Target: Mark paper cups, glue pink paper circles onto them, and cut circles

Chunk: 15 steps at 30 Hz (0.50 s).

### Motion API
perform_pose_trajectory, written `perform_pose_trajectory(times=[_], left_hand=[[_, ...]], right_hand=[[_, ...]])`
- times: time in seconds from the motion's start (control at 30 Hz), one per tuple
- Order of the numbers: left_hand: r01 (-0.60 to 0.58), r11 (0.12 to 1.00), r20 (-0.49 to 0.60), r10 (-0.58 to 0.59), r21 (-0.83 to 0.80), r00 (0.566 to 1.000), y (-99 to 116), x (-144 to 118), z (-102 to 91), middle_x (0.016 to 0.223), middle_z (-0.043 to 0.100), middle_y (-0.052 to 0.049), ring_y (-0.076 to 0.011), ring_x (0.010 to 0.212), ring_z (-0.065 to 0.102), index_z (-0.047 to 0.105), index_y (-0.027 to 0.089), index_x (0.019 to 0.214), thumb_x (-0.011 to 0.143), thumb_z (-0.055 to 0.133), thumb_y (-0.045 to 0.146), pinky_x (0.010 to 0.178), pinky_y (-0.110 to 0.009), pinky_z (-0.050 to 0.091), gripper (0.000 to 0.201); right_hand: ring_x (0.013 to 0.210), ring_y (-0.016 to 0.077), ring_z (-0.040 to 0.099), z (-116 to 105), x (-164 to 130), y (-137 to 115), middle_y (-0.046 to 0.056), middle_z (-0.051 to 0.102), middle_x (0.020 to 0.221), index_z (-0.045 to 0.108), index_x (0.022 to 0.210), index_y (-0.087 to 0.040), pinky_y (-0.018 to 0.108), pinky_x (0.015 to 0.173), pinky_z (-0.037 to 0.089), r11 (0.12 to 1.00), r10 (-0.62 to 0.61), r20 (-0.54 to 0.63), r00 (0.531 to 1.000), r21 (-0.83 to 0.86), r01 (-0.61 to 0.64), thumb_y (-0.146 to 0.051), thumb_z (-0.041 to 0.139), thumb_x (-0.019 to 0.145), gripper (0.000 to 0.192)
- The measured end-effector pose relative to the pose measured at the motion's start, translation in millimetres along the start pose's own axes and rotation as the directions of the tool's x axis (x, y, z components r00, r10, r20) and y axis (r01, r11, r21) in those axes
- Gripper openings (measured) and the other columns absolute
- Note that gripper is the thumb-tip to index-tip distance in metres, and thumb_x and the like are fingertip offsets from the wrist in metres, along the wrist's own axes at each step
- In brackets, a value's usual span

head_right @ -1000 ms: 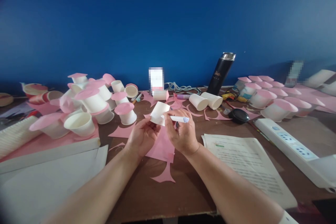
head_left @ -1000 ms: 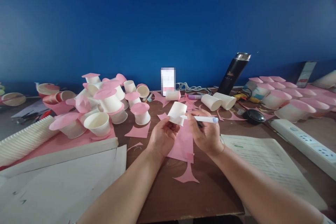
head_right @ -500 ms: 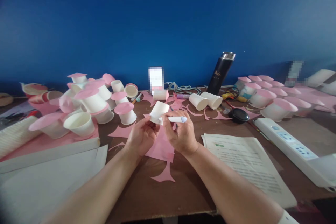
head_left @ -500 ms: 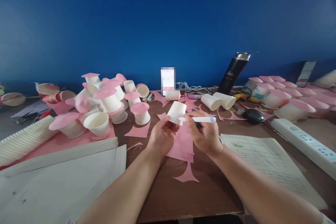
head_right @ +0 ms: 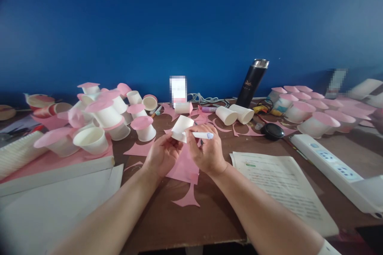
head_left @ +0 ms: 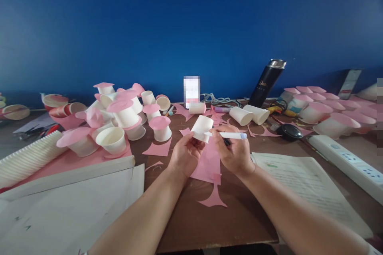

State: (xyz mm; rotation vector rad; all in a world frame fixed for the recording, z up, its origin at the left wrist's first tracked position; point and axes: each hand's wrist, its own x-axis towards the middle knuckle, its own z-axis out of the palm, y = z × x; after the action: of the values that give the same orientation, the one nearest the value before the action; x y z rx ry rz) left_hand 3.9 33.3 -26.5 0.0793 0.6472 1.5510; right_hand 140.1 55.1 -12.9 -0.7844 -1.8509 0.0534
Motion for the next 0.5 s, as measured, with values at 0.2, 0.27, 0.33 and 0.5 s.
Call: perform_pose_trajectory(times=[0.2, 0.27, 0.33, 0.5], left_hand=[[-0.005, 1.000, 0.003, 0.005, 0.028, 1.000, -0.9, -0.8, 0.7, 0.077, 0.065, -0.005, -0.0116, 0.068, 0.060, 0.063, 0.012, 0.076, 0.080, 0.058, 0.011, 0.064, -0.023, 0.049, 0.006], [-0.008, 0.999, 0.006, 0.008, 0.036, 1.000, -1.3, -0.6, 0.3, 0.077, 0.065, -0.005, -0.0115, 0.067, 0.059, 0.063, 0.013, 0.076, 0.079, 0.059, 0.011, 0.065, -0.024, 0.049, 0.005], [-0.010, 0.999, 0.016, 0.010, 0.044, 1.000, -1.6, -0.5, 0.1, 0.078, 0.066, -0.005, -0.0115, 0.068, 0.060, 0.063, 0.012, 0.077, 0.079, 0.060, 0.011, 0.067, -0.024, 0.049, 0.004], [-0.007, 0.998, 0.010, 0.007, 0.061, 1.000, -2.1, -1.8, 1.7, 0.079, 0.066, -0.006, -0.0121, 0.069, 0.059, 0.064, 0.012, 0.079, 0.079, 0.059, 0.012, 0.067, -0.025, 0.048, 0.005]], right_hand=[[0.085, 0.0205, 0.065, -1.0, 0.2, -1.0, 0.005, 0.071, 0.088, 0.064, 0.090, -0.020, 0.037, 0.083, 0.047, 1.000, 0.018, 0.023, 1.000, 0.022, -0.018, -0.022, 0.055, 0.089, 0.010], [0.084, 0.0205, 0.065, -1.0, 0.1, -1.6, 0.005, 0.071, 0.087, 0.064, 0.091, -0.020, 0.038, 0.082, 0.047, 0.999, 0.026, 0.055, 0.998, 0.035, -0.028, -0.023, 0.054, 0.089, 0.010], [0.083, 0.0204, 0.066, -1.0, 0.0, -2.1, 0.005, 0.071, 0.088, 0.064, 0.092, -0.020, 0.038, 0.083, 0.047, 0.999, 0.028, 0.072, 0.997, 0.042, -0.031, -0.023, 0.053, 0.090, 0.011], [0.083, 0.0202, 0.065, -1.2, 0.9, -2.4, 0.005, 0.071, 0.088, 0.064, 0.093, -0.020, 0.038, 0.083, 0.047, 0.999, 0.011, 0.069, 0.998, 0.041, -0.014, -0.022, 0.053, 0.089, 0.011]])
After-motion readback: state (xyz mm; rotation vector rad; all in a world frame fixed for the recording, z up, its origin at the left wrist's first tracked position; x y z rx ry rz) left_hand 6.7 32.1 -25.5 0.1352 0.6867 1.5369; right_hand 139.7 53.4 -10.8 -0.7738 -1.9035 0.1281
